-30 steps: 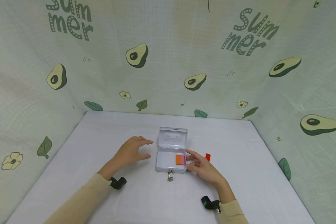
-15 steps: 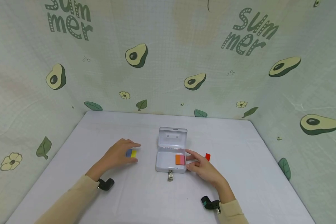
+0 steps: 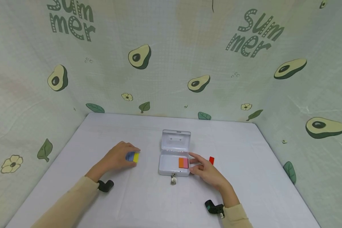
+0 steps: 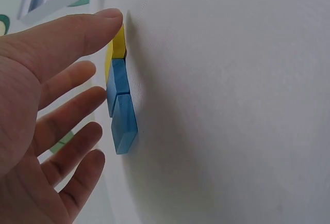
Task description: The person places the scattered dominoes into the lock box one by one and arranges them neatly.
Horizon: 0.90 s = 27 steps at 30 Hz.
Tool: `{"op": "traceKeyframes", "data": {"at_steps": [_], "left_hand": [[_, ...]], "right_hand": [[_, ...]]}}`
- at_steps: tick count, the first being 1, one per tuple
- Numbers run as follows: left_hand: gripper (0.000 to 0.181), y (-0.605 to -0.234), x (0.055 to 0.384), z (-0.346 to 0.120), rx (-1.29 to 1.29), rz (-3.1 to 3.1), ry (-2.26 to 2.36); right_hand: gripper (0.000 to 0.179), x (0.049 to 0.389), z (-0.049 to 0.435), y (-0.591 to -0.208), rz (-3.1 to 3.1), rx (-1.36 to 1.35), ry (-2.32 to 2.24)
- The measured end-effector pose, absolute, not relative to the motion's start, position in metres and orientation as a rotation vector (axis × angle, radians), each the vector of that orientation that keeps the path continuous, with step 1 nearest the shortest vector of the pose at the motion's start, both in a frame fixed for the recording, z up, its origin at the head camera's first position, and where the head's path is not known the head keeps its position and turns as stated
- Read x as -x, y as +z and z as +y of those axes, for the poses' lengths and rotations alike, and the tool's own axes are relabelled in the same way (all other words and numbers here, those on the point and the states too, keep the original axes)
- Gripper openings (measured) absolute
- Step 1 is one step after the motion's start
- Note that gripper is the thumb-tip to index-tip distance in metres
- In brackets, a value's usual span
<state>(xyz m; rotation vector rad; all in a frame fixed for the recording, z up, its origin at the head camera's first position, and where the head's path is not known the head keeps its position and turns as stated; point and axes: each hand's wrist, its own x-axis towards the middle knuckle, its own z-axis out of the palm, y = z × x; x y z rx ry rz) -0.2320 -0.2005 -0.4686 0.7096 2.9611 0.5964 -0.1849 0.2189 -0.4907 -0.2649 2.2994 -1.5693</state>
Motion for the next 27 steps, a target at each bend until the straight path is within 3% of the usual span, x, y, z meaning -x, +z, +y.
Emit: {"op": "traceKeyframes", "data": {"at_steps": [18, 27], "left_hand": [[0.04, -0.474, 0.241, -0.201, -0.727, 2.94, 0.597], [0.041, -0.478, 0.243, -0.203, -0.716, 2.928, 0.611]], "right_hand": [[0.069, 0.184, 0.219, -0.49, 2.28, 0.272, -1.586], [0.069, 0.184, 0.219, -0.49, 2.281, 0.265, -1.581]]}}
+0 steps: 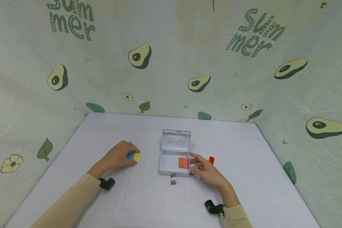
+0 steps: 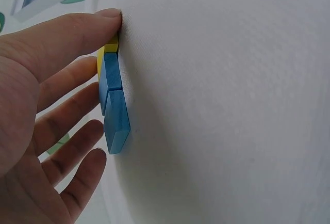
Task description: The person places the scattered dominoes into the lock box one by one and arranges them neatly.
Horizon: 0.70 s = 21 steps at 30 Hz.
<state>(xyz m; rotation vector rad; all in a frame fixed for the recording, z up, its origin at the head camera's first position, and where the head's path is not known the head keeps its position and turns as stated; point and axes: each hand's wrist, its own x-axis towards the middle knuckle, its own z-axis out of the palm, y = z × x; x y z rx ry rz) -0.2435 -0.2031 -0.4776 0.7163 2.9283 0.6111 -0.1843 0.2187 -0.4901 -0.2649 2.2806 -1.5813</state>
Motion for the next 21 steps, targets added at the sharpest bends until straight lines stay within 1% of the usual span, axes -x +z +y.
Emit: {"op": "traceKeyframes", "data": {"at_steps": [6, 21], "left_hand": [[0.043, -0.4749, 0.2437, -0.2051, -0.71, 2.906, 0.629], [0.039, -0.4728, 0.2451, -0.2019, -0.69, 2.907, 0.642]], "right_hand": [[0.069, 0.1848, 0.22, -0.4913, 2.291, 0.286, -1.569], [0.069, 0.1844, 0.22, -0.4898, 2.288, 0.283, -1.576]]}}
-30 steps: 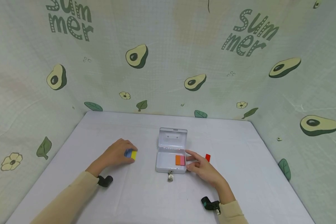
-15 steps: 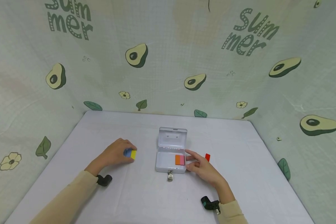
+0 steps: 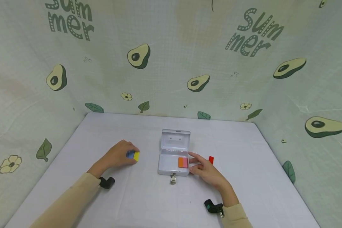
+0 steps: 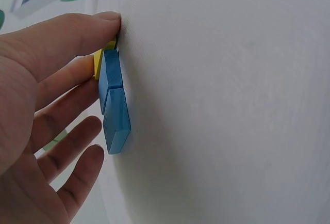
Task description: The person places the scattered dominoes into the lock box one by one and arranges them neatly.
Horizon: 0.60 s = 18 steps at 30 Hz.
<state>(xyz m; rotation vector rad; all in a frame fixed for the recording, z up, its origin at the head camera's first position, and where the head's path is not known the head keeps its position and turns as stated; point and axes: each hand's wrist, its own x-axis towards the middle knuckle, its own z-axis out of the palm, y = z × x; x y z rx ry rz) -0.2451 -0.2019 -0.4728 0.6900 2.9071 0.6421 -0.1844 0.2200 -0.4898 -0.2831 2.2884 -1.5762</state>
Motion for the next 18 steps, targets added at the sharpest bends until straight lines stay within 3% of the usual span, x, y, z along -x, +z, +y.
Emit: {"op": "traceKeyframes", "data": {"at_steps": [18], "left_hand": [[0.043, -0.47, 0.245, -0.189, -0.688, 2.926, 0.66]], "right_hand": [[0.068, 0.184, 0.219, -0.491, 2.293, 0.265, -1.573]]}}
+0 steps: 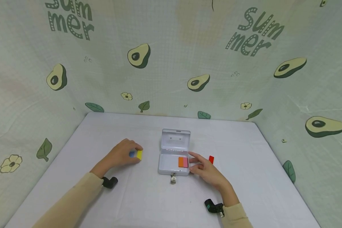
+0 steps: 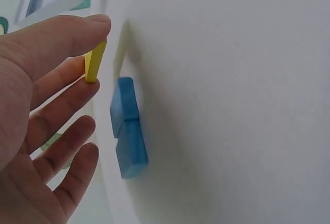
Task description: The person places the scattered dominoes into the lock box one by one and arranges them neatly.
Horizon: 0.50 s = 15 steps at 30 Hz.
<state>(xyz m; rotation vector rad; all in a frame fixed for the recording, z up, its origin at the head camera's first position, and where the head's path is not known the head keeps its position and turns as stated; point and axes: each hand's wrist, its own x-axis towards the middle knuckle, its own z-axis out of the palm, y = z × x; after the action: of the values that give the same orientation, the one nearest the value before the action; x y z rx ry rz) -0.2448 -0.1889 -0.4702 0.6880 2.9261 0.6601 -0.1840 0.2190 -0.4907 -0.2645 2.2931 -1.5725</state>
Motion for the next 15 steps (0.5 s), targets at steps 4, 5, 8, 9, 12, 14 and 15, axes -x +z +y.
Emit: {"op": "traceKeyframes", "data": {"at_steps": [4, 5, 8, 9, 12, 14, 15], "left_hand": [[0.044, -0.468, 0.244, -0.183, -0.709, 2.94, 0.675], [0.044, -0.467, 0.244, -0.181, -0.72, 2.948, 0.674], [0.043, -0.463, 0.243, -0.175, -0.756, 2.957, 0.694], [0.043, -0.461, 0.243, -0.173, -0.762, 2.955, 0.703], [0.041, -0.456, 0.243, -0.166, -0.795, 2.947, 0.721], [0.04, -0.454, 0.243, -0.16, -0.799, 2.942, 0.716], [0.04, -0.453, 0.243, -0.158, -0.801, 2.942, 0.709]], "right_hand": [[0.069, 0.184, 0.219, -0.49, 2.289, 0.268, -1.573], [0.069, 0.184, 0.219, -0.49, 2.288, 0.269, -1.574], [0.069, 0.184, 0.219, -0.49, 2.286, 0.27, -1.574], [0.069, 0.184, 0.219, -0.49, 2.286, 0.27, -1.575], [0.068, 0.184, 0.219, -0.49, 2.286, 0.265, -1.577], [0.068, 0.184, 0.219, -0.49, 2.286, 0.261, -1.578], [0.068, 0.184, 0.219, -0.49, 2.287, 0.259, -1.578]]}}
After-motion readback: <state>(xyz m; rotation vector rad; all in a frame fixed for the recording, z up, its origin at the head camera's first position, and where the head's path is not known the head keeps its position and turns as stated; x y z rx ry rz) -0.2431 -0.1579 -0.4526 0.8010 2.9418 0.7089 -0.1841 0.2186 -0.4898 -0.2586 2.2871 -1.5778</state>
